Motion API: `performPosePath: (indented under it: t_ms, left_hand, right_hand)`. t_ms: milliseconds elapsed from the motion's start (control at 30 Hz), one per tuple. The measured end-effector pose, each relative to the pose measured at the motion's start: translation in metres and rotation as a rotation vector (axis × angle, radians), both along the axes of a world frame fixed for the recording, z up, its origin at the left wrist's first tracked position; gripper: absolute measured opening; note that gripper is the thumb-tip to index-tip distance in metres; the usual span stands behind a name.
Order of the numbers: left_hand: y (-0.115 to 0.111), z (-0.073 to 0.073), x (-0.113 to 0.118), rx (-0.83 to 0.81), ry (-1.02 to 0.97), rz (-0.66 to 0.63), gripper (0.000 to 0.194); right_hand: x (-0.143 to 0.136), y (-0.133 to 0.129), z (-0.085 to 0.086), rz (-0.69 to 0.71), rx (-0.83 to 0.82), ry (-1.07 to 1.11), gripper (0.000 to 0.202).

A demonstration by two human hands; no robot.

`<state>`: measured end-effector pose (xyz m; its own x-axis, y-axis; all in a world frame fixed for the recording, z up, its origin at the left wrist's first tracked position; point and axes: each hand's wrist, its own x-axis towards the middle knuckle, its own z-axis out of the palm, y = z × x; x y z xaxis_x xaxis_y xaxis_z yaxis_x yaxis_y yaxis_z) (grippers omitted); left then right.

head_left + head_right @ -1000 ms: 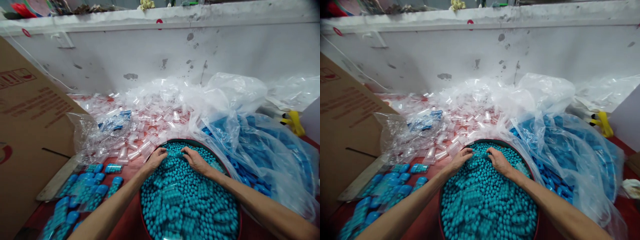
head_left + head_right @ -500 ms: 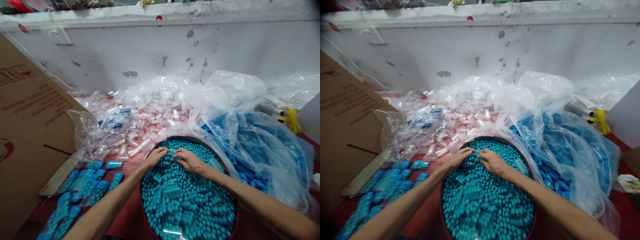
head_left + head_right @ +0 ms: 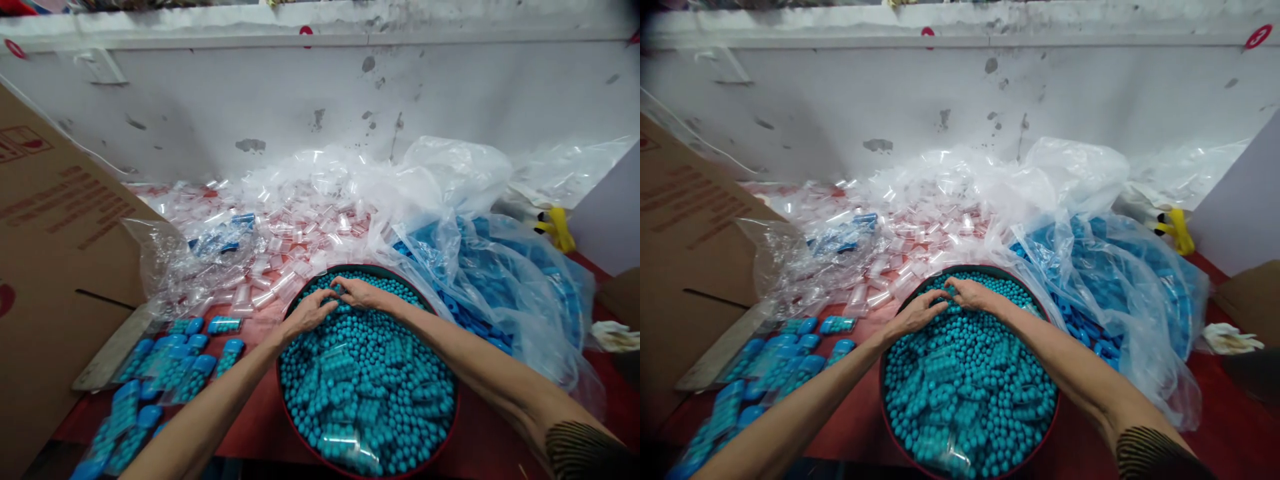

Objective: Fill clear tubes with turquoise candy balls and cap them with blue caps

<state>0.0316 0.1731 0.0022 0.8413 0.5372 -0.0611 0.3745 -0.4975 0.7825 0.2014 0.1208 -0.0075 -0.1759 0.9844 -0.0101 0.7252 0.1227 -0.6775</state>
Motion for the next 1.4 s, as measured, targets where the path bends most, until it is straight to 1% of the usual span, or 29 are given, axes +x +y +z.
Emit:
performPosePath:
  t_ms: [100,167,300,367,467,533,633,700,767,967,1100,1233,1333,1400]
  left_hand:
    - [0.001,0.002,-0.003,-0.031,0.017,-0.034,0.031]
    - [0.0,0.003,-0.005,-0.027,0.035,-0.02,0.031]
    - [-0.002,0.006,-0.005,0.05,0.039,0.037,0.033]
    - [-0.003,0.008,-0.001,0.106,0.025,0.023,0.034]
    - [-0.003,0.01,0.01,0.165,0.038,-0.042,0.036]
    - [-0.003,0.01,0.019,0.177,0.075,-0.118,0.037]
    - [-0.005,0.009,0.026,0.199,0.12,-0.243,0.033]
    - [-0.006,0.008,0.026,0.219,0.124,-0.293,0.03]
    - [-0.007,0.009,0.021,0.223,0.119,-0.303,0.027]
    - [-0.006,0.011,0.011,0.192,0.102,-0.252,0.021]
    - [-0.007,0.01,0.012,0.163,0.113,-0.244,0.021]
    - [-0.008,0.008,0.012,0.184,0.139,-0.223,0.021]
    - [-0.01,0.006,0.012,0.219,0.149,-0.211,0.022]
    - [-0.011,0.006,0.012,0.236,0.151,-0.208,0.022]
  right_hand:
    - [0.0,0.003,-0.003,-0.041,-0.015,0.065,0.027]
    - [0.001,0.005,-0.006,-0.091,0.003,0.097,0.025]
    - [0.013,0.002,-0.01,-0.213,0.055,0.13,0.027]
    - [0.023,-0.003,-0.008,-0.264,0.067,0.171,0.028]
    - [0.038,-0.012,-0.005,-0.337,0.021,0.331,0.026]
    - [0.045,-0.018,-0.004,-0.392,-0.035,0.444,0.026]
    - [0.051,-0.025,-0.006,-0.445,-0.072,0.49,0.028]
    - [0.053,-0.027,-0.007,-0.458,-0.068,0.485,0.028]
    - [0.055,-0.028,-0.007,-0.459,-0.054,0.478,0.027]
    - [0.057,-0.029,0.001,-0.42,0.019,0.457,0.024]
    - [0.059,-0.031,0.002,-0.427,-0.055,0.402,0.028]
    - [0.056,-0.031,-0.003,-0.444,-0.082,0.307,0.029]
    - [0.047,-0.031,-0.006,-0.401,-0.13,0.268,0.022]
    - [0.041,-0.032,-0.007,-0.354,-0.208,0.265,0.018]
